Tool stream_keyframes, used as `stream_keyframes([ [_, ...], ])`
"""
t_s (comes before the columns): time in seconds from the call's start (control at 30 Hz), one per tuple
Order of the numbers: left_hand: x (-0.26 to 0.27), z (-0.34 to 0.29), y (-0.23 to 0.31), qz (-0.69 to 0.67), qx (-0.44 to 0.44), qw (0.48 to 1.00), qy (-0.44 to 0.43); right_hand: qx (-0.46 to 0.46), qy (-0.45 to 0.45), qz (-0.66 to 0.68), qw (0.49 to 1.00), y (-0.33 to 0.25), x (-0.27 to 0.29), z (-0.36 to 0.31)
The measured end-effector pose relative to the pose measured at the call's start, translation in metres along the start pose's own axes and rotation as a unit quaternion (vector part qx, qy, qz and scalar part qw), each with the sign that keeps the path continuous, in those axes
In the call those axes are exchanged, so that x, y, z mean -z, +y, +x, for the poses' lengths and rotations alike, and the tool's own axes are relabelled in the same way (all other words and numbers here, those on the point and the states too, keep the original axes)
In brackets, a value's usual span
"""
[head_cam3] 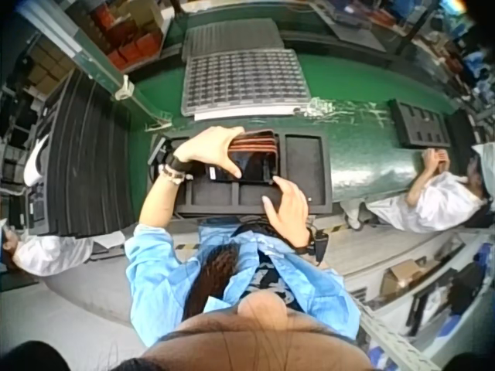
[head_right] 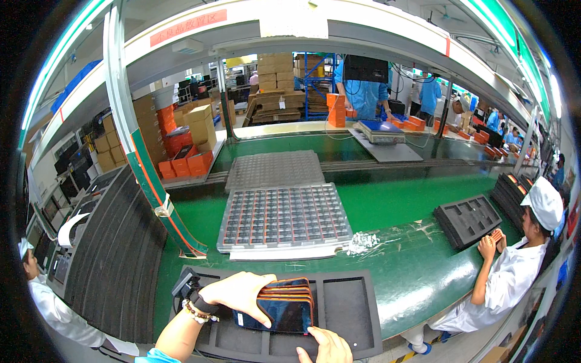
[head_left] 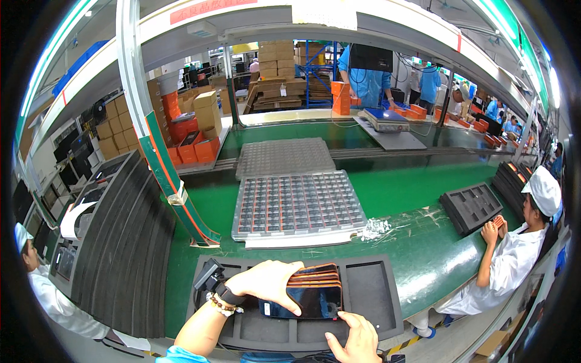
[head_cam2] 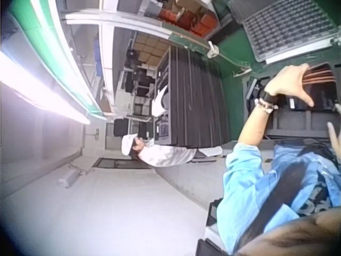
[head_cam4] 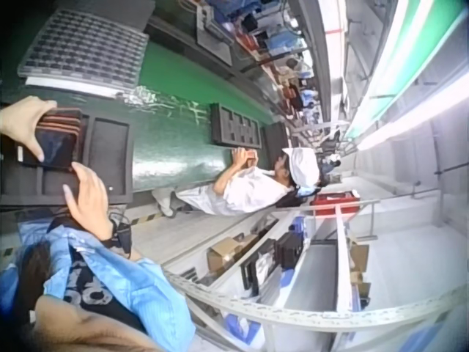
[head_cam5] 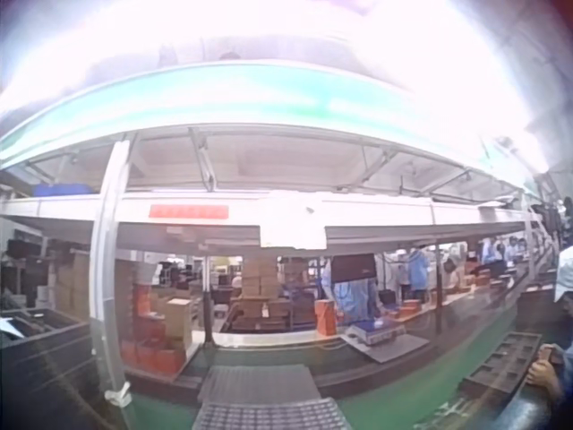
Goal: Picking up items from a tray and placing them into a protective foam slot for packaging.
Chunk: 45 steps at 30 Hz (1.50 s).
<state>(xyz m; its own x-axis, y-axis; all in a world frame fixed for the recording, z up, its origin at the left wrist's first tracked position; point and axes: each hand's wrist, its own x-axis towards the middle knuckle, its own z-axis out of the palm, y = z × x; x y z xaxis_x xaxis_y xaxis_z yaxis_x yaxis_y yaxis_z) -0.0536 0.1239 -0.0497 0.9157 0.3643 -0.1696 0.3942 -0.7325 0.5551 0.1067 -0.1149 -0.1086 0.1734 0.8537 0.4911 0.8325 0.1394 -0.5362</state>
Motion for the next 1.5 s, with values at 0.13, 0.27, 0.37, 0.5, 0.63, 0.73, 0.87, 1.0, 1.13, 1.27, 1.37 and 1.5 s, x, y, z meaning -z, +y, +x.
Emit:
stream_keyframes([
  [0.13, -0.002, -0.001, -0.001, 0.009, -0.007, 1.000, 0.011, 0.004, 0.001, -0.004, 1.000, 0.000, -0.001, -0.002],
  [0.27, -0.006, -0.005, 0.013, 0.059, -0.005, 0.998, 0.020, -0.048, 0.023, 0.037, 0.998, 0.002, -0.002, -0.002],
  [0.37, -0.020, -0.020, 0.023, 0.155, -0.052, 0.982, 0.091, -0.088, 0.044, 0.154, 0.983, 0.003, 0.001, 0.005],
  [0.5, -0.022, -0.021, 0.051, 0.198, -0.092, 0.974, 0.062, -0.137, -0.024, 0.349, 0.927, 0.022, 0.003, 0.010],
  [0.63, -0.029, -0.026, 0.052, 0.217, -0.087, 0.970, 0.069, -0.176, -0.091, 0.479, 0.855, 0.024, 0.002, 0.025],
  [0.73, -0.030, -0.026, 0.050, 0.219, -0.094, 0.969, 0.068, -0.211, -0.106, 0.515, 0.824, 0.018, -0.001, 0.032],
  [0.87, -0.033, -0.029, 0.050, 0.226, -0.111, 0.963, 0.095, -0.228, -0.100, 0.521, 0.816, 0.013, -0.003, 0.034],
  [1.0, -0.035, -0.029, 0.049, 0.230, -0.104, 0.963, 0.089, -0.240, -0.097, 0.509, 0.821, 0.010, -0.003, 0.035],
  [1.13, -0.036, -0.028, 0.048, 0.253, -0.091, 0.960, 0.071, -0.244, -0.094, 0.512, 0.818, 0.009, -0.006, 0.035],
  [1.27, -0.037, -0.026, 0.047, 0.256, -0.095, 0.959, 0.074, -0.239, -0.098, 0.502, 0.826, 0.013, -0.006, 0.033],
  [1.37, -0.037, -0.026, 0.048, 0.259, -0.078, 0.961, 0.060, -0.228, -0.098, 0.495, 0.833, 0.012, -0.007, 0.034],
  [1.5, -0.037, -0.024, 0.049, 0.259, -0.079, 0.960, 0.069, -0.219, -0.096, 0.507, 0.828, 0.014, -0.009, 0.033],
])
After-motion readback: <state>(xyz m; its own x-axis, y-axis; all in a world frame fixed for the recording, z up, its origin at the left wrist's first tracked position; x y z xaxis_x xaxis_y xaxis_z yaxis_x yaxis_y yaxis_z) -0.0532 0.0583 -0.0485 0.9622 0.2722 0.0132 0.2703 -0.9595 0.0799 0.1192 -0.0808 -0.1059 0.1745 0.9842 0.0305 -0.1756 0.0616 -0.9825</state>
